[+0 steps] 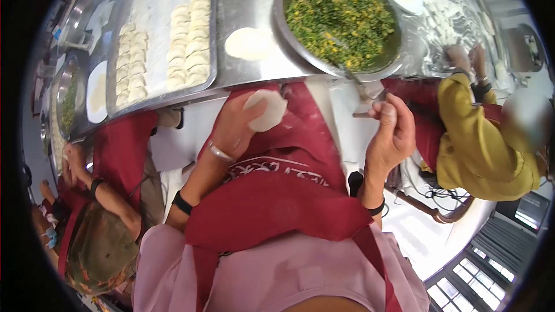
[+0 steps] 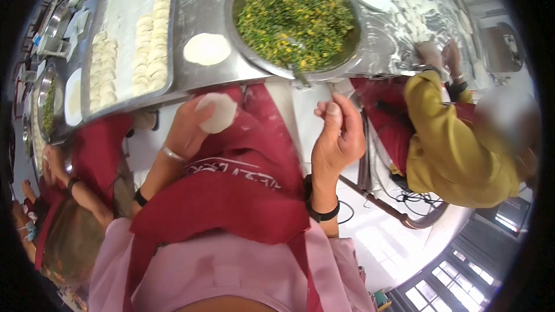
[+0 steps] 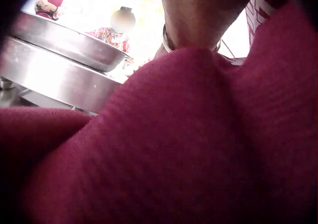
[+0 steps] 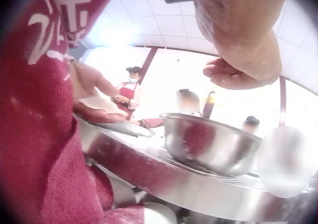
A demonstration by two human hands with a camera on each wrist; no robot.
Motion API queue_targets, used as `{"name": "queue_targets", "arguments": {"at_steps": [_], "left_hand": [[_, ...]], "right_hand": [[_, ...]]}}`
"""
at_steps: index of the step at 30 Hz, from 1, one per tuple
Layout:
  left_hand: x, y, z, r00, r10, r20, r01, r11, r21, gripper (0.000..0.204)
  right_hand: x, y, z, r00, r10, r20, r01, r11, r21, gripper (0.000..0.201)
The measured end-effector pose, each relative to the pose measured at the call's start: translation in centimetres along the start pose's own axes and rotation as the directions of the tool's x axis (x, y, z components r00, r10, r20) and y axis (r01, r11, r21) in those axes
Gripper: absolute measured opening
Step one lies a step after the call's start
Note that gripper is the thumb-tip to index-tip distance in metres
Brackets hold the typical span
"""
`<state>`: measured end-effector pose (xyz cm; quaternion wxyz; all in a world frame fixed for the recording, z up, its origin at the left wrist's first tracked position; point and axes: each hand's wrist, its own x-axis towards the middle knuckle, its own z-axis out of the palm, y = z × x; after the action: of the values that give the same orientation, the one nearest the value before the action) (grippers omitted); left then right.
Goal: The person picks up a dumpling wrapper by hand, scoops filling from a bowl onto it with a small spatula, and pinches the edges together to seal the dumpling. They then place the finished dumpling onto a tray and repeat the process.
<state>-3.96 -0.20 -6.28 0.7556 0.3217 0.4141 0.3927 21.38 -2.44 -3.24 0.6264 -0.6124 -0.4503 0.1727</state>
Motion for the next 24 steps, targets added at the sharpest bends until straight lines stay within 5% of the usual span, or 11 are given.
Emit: {"name": "queue_targets", "arguments": {"at_steps": [2,5,9,12,19,22,24], "left_hand": [[0.4,-1.5,0.0,0.997,-0.026,-0.066,0.022,0.998,-0.063,0.031],[0.5,-1.8,0.1,0.997,-0.066,-0.026,0.065,0.997,-0.045,0.030],[0.5,-1.2,1.0,0.992,-0.124,-0.026,0.125,0.992,0.026,0.035],[0.4,-1.4,1.3,0.997,-0.015,-0.081,0.032,0.978,0.208,0.045],[0.9,0.4,1.8,0.998,0.016,0.067,-0.040,0.923,0.382,0.063],[1.2,1.2,2.5,0.970,0.170,0.173,-0.238,0.803,0.547,0.058],[1.2,1.7,2.6,0.969,0.097,0.226,-0.203,0.836,0.510,0.053]], "right_hand": [[1.8,1.0,-1.0,0.970,-0.161,0.184,0.220,0.901,-0.374,0.035],[2.7,1.0,-0.4,0.902,-0.147,0.405,0.321,0.856,-0.405,0.049],[3.4,0.9,2.3,0.887,-0.190,0.421,0.324,0.906,-0.273,0.028],[4.1,1.0,3.3,0.893,-0.183,0.412,0.308,0.916,-0.259,0.025],[6.0,0.7,4.6,0.854,-0.244,0.459,0.382,0.894,-0.236,0.017],[6.2,1.0,5.2,0.859,-0.237,0.454,0.354,0.916,-0.191,0.016],[6.4,1.2,5.4,0.859,-0.225,0.460,0.342,0.920,-0.189,0.015]]}}
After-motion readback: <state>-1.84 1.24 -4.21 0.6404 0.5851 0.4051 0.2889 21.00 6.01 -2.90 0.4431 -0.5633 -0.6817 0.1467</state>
